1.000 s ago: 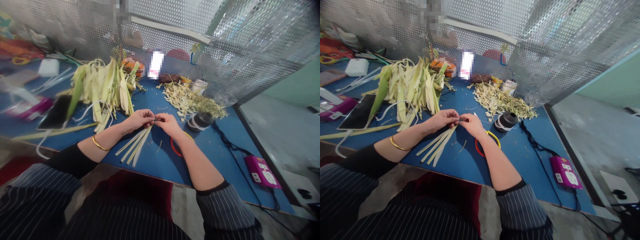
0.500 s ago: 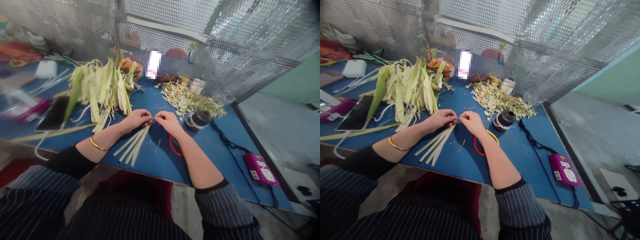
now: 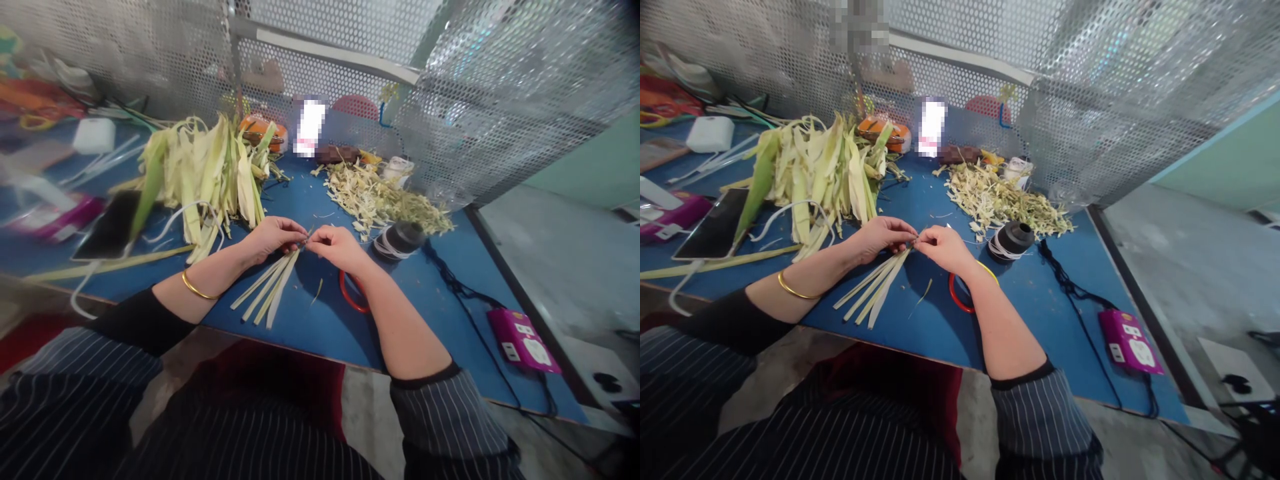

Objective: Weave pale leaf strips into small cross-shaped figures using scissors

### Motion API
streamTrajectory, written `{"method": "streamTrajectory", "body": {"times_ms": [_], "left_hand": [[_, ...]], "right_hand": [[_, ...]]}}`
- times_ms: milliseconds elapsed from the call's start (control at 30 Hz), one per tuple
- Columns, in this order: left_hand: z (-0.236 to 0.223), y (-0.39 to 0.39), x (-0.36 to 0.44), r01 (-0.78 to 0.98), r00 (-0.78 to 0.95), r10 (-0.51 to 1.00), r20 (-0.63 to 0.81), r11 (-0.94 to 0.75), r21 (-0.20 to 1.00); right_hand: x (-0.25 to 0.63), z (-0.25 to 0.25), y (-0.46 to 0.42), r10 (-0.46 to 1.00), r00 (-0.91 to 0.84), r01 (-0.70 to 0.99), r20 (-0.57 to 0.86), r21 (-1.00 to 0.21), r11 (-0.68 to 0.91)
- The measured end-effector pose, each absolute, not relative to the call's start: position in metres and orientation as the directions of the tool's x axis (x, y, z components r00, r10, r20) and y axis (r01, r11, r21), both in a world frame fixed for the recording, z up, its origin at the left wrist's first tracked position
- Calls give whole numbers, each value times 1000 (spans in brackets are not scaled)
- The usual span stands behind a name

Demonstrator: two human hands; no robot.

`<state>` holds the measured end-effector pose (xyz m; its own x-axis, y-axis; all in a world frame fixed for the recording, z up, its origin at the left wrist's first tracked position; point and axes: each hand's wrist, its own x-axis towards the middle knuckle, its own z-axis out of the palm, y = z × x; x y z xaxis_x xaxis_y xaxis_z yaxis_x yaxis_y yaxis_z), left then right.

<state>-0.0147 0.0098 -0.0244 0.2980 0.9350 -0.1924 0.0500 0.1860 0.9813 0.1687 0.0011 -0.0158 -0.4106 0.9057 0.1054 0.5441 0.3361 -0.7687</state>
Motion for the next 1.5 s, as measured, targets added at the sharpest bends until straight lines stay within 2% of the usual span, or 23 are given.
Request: {"method": "streamTrajectory", "body": {"times_ms": [233, 300, 400, 500, 667, 767, 867, 967, 1200, 1333, 1500], "left_hand": [[-23, 12, -20, 114, 319, 936, -147, 116, 987], [-23, 12, -22, 135, 342, 934, -107, 63, 989], [-21, 12, -23, 141, 378, 924, -53, -1, 990], [-21, 12, -22, 131, 396, 918, -11, -45, 990], [-25, 11, -18, 182, 355, 929, 106, -180, 967], [-26, 8, -15, 331, 287, 926, 247, -337, 881], [-26, 4, -14, 481, 270, 868, 416, -496, 723], [-27, 2, -14, 550, 291, 789, 541, -600, 581], [-34, 3, -16, 665, 382, 702, 601, -661, 349], [-33, 0, -14, 709, 371, 719, 588, -628, 320], [-31, -1, -13, 680, 333, 732, 594, -623, 387]], "right_hand": [[178, -7, 1, 869, -491, 559, -58, -786, 263], [180, -6, 3, 908, -420, 524, 20, -811, 260], [175, -11, 5, 947, -298, 371, 123, -899, 233], [167, -20, 5, 928, -366, 278, 67, -944, 178], [161, -33, 6, 910, -401, 319, 111, -914, 252], [162, -34, 8, 934, -342, 307, 104, -927, 215], [160, -30, 7, 958, -278, 267, 62, -954, 139], [156, -28, 4, 969, -246, 216, 20, -974, 75], [153, -33, 4, 974, -224, 144, -15, -989, 18], [152, -34, 3, 980, -200, 145, 2, -989, 32], [152, -30, 0, 976, -211, 77, -59, -996, -44]]}}
